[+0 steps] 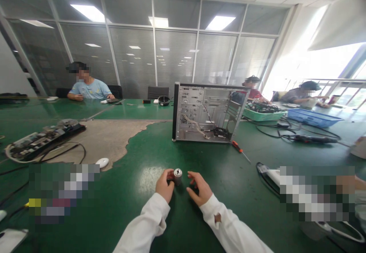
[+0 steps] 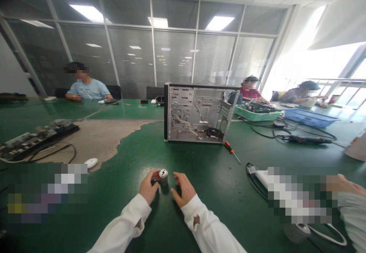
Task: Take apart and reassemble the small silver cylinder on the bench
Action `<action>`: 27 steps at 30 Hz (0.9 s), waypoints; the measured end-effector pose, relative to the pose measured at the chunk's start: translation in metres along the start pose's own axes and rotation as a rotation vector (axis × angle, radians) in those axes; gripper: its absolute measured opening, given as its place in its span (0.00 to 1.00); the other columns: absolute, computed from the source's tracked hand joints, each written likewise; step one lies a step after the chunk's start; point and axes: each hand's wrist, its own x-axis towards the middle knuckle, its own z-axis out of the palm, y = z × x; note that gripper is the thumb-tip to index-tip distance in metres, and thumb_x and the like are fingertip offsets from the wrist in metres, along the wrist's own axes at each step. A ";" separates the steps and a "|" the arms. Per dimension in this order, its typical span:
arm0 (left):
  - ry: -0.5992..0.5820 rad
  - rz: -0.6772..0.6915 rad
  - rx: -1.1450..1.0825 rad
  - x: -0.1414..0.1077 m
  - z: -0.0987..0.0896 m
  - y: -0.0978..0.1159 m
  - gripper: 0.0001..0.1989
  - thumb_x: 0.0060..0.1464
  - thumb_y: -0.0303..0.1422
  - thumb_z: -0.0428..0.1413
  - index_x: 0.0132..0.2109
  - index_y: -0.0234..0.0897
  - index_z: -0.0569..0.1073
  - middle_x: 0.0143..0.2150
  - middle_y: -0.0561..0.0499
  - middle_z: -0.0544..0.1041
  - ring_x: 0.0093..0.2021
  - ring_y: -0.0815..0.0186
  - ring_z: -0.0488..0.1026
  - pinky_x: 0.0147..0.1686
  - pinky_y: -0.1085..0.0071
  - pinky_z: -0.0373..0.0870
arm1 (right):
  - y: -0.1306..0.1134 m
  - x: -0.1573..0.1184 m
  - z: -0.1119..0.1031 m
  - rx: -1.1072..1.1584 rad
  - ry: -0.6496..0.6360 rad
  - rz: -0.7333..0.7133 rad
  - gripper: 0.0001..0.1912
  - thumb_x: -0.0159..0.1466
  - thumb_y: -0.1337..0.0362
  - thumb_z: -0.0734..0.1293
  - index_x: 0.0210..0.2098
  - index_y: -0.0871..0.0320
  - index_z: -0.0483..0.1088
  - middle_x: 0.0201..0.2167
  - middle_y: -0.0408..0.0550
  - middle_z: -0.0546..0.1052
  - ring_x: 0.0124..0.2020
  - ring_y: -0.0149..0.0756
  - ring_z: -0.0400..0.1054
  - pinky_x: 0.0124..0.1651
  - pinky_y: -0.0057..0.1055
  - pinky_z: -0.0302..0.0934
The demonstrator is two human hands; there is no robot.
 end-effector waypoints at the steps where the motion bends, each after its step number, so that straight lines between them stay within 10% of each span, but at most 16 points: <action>1: -0.015 0.000 -0.007 0.000 0.000 0.002 0.19 0.36 0.17 0.46 0.38 0.35 0.66 0.33 0.50 0.73 0.33 0.68 0.71 0.39 0.70 0.66 | -0.005 -0.001 0.004 0.002 0.001 0.001 0.28 0.49 0.69 0.59 0.50 0.59 0.51 0.39 0.52 0.65 0.30 0.32 0.62 0.30 0.29 0.62; 14: -0.276 0.021 -0.110 -0.007 0.001 0.010 0.17 0.35 0.18 0.43 0.33 0.34 0.69 0.26 0.52 0.76 0.30 0.68 0.72 0.36 0.71 0.68 | -0.021 -0.020 -0.004 -0.106 0.071 0.137 0.31 0.49 0.64 0.62 0.51 0.59 0.51 0.38 0.49 0.69 0.38 0.38 0.64 0.39 0.35 0.62; 27: -0.235 -0.005 -0.096 -0.005 0.001 0.007 0.13 0.40 0.21 0.45 0.33 0.34 0.69 0.27 0.50 0.75 0.30 0.68 0.72 0.35 0.70 0.69 | 0.022 -0.183 -0.167 -0.720 0.490 0.592 0.32 0.46 0.43 0.57 0.46 0.54 0.58 0.32 0.49 0.73 0.30 0.42 0.69 0.26 0.33 0.64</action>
